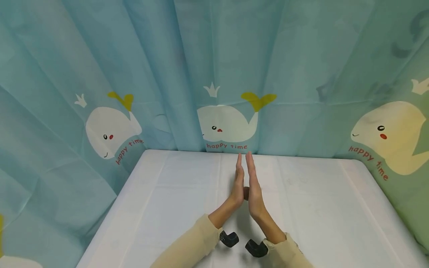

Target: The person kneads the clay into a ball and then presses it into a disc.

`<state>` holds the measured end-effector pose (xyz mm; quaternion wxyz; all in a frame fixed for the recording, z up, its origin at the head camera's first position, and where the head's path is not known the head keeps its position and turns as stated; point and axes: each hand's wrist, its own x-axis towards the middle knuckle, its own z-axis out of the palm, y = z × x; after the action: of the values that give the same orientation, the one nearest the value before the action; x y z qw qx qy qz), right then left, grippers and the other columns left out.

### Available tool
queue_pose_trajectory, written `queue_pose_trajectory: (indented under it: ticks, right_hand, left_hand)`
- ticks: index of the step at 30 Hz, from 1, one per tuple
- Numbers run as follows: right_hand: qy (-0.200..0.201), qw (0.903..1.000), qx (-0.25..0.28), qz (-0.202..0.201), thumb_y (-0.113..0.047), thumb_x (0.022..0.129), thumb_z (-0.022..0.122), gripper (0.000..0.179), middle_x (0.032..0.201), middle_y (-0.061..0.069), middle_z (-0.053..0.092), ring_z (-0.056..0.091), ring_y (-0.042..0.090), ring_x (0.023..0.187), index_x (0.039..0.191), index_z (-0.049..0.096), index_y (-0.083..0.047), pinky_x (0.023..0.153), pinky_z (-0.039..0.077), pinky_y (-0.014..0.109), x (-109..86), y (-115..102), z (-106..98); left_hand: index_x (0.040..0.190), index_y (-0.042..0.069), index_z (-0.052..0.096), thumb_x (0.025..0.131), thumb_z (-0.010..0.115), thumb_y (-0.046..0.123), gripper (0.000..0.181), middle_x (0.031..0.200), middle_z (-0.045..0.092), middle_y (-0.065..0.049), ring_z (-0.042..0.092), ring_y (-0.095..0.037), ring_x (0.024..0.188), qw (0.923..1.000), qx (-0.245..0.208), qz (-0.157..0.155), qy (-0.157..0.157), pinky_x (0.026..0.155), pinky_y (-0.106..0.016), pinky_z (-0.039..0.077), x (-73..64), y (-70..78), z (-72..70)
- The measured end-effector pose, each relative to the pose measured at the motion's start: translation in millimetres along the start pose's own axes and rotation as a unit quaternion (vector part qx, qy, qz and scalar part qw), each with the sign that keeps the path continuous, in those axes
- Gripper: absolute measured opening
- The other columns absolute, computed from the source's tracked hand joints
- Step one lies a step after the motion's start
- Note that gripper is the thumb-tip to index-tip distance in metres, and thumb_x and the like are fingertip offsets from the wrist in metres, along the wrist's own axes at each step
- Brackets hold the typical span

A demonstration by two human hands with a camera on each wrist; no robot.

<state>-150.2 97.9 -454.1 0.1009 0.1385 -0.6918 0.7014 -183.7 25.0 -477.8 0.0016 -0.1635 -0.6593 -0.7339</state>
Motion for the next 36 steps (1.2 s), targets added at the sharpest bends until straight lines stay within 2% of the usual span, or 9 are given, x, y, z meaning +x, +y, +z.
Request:
queue_pose_trajectory:
  ticks: [3,7,10,16,21,26,27,30,36]
  right_hand:
    - [0.016,0.9996,0.012,0.019,-0.046,0.111,0.007,0.054,0.170,-0.013,0.010,0.000,0.010,0.156,0.165,0.006,-0.042,0.122,-0.003,0.059,12.3,4,-9]
    - [0.030,0.9974,0.028,0.059,-0.051,0.110,0.006,0.055,0.171,-0.009,0.006,-0.001,0.013,0.157,0.164,0.002,-0.043,0.122,-0.005,0.058,16.9,24,-15]
    - [0.010,0.9969,0.040,0.066,-0.048,0.111,0.003,0.055,0.172,-0.004,0.003,-0.001,0.018,0.158,0.165,0.000,-0.039,0.123,0.001,0.056,5.2,34,-8]
    - [-0.001,0.9959,0.081,0.041,-0.045,0.112,0.004,0.054,0.172,-0.004,0.002,0.035,0.011,0.139,0.165,-0.001,-0.037,0.097,0.036,0.019,-18.4,14,6]
    - [0.032,0.9968,0.071,0.016,-0.045,0.112,0.010,0.054,0.171,-0.013,0.003,0.014,-0.001,0.149,0.165,0.002,-0.041,0.117,0.019,0.032,0.5,0,-4]
    - [0.054,0.9969,0.045,0.036,-0.047,0.111,0.011,0.053,0.170,-0.018,0.000,-0.006,0.004,0.155,0.164,0.002,-0.044,0.123,-0.009,0.050,20.7,11,-19]
    - [0.053,0.9968,0.043,0.040,-0.047,0.111,0.010,0.054,0.170,-0.018,-0.001,-0.006,0.005,0.155,0.164,0.001,-0.043,0.123,-0.010,0.050,21.7,15,-20]
    - [0.044,0.9971,0.047,0.040,-0.045,0.112,0.008,0.054,0.171,-0.015,-0.002,-0.004,0.005,0.155,0.165,0.001,-0.039,0.125,-0.002,0.044,16.3,21,-16]
    - [0.011,0.9992,0.033,0.023,-0.044,0.111,0.009,0.054,0.169,-0.020,-0.004,0.012,0.000,0.150,0.165,0.002,-0.039,0.122,0.012,0.038,-2.0,2,1]
  left_hand:
    - [0.167,0.022,0.000,0.112,0.008,0.046,0.061,0.173,0.000,-0.004,0.055,-0.021,0.119,0.9998,0.003,-0.002,-0.020,0.094,-0.034,0.045,-6.6,4.3,4.6]
    - [0.167,0.025,-0.001,0.111,0.007,0.049,0.061,0.173,-0.001,-0.001,0.055,-0.019,0.121,0.9994,-0.009,0.007,-0.032,0.103,-0.040,0.042,-12.0,18.6,6.1]
    - [0.166,0.019,-0.005,0.112,0.008,0.045,0.062,0.173,-0.005,-0.003,0.001,-0.018,0.157,0.9983,-0.024,0.044,-0.029,0.124,-0.054,0.002,-7.2,30.2,2.3]
    - [0.167,0.017,-0.001,0.112,0.009,0.048,0.064,0.173,-0.001,-0.002,-0.001,-0.021,0.158,0.9954,0.057,0.077,-0.001,0.125,-0.054,0.003,12.3,27.8,-7.2]
    - [0.167,0.022,0.003,0.108,0.008,0.060,0.071,0.173,0.004,0.001,0.027,-0.014,0.150,0.9954,0.082,0.047,-0.016,0.120,-0.046,0.024,5.3,14.9,-1.2]
    - [0.167,0.025,-0.002,0.109,0.009,0.056,0.067,0.172,-0.002,0.004,0.024,-0.019,0.152,0.9988,-0.015,0.015,-0.044,0.122,-0.050,0.019,-9.4,23.4,10.9]
    - [0.167,0.026,-0.003,0.109,0.009,0.055,0.066,0.173,-0.003,0.004,0.004,-0.019,0.157,0.9985,-0.036,0.009,-0.039,0.124,-0.054,0.005,-9.0,27.5,11.9]
    - [0.167,0.024,-0.004,0.110,0.010,0.052,0.064,0.173,-0.004,0.003,0.001,-0.022,0.158,0.9970,-0.071,0.008,-0.028,0.124,-0.056,0.001,-3.2,37.4,10.0]
    - [0.166,0.017,-0.005,0.112,0.009,0.046,0.064,0.173,-0.004,-0.001,0.002,-0.026,0.158,0.9995,-0.011,0.029,0.005,0.123,-0.058,0.003,12.9,19.5,-1.7]
